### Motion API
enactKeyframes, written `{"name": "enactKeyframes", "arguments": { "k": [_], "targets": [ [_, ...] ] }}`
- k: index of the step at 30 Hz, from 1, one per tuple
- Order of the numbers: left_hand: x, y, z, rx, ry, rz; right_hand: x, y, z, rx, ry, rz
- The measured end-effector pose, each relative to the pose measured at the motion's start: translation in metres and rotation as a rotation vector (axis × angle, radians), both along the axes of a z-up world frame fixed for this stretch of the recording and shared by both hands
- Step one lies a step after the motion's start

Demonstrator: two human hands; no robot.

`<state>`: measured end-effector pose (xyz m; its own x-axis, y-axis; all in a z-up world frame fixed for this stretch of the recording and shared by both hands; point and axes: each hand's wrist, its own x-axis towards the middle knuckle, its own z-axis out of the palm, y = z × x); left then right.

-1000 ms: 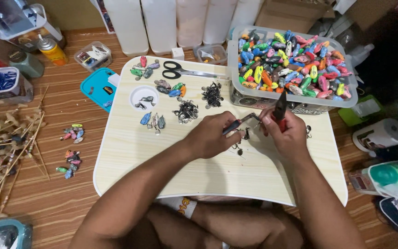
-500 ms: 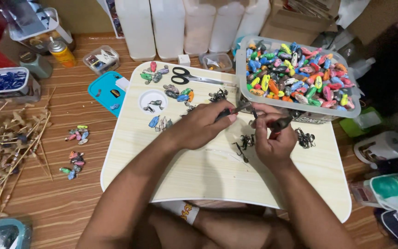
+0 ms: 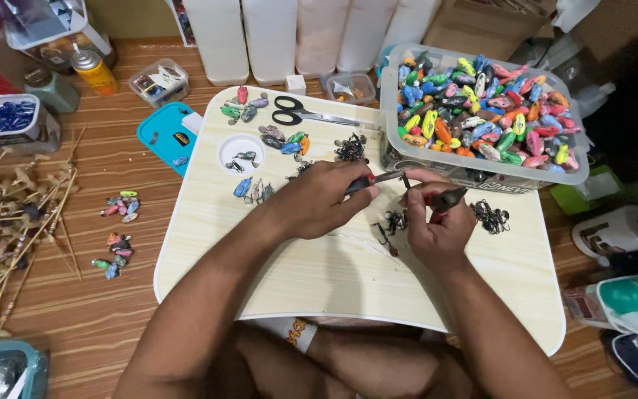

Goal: The person uses pliers to attach small metal components to fishing lures. They repeatedly pick up lures, use pliers to secure metal parts, and place the finished items on the table.

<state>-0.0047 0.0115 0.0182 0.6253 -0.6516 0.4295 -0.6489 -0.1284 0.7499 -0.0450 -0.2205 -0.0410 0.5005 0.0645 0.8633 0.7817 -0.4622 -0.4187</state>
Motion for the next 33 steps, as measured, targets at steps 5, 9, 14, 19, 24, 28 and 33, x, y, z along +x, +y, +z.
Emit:
{"name": "enactKeyframes", "arguments": {
  "k": [5, 9, 14, 19, 24, 28, 33],
  "targets": [
    [0.0, 0.001, 0.0, 0.0, -0.039, 0.012, 0.0, -0.002, -0.001, -0.008, 0.015, 0.002],
    [0.003, 0.002, 0.002, 0.018, -0.026, 0.03, -0.002, 0.002, 0.003, 0.002, 0.028, 0.008],
    [0.006, 0.001, -0.001, 0.023, -0.025, 0.043, -0.006, 0.006, 0.012, -0.015, 0.033, 0.007],
    [0.002, 0.001, 0.001, 0.063, 0.009, 0.061, -0.003, 0.001, 0.008, -0.025, 0.051, 0.02],
    [0.001, -0.001, 0.0, 0.117, 0.038, 0.06, -0.003, -0.001, 0.007, -0.023, 0.074, 0.043],
    [0.001, -0.002, -0.001, 0.136, 0.03, 0.063, -0.004, -0.002, 0.004, -0.029, 0.088, 0.041],
    [0.0, -0.002, 0.002, 0.243, -0.006, 0.164, -0.008, 0.003, 0.007, 0.019, 0.17, 0.006]
  ]
}}
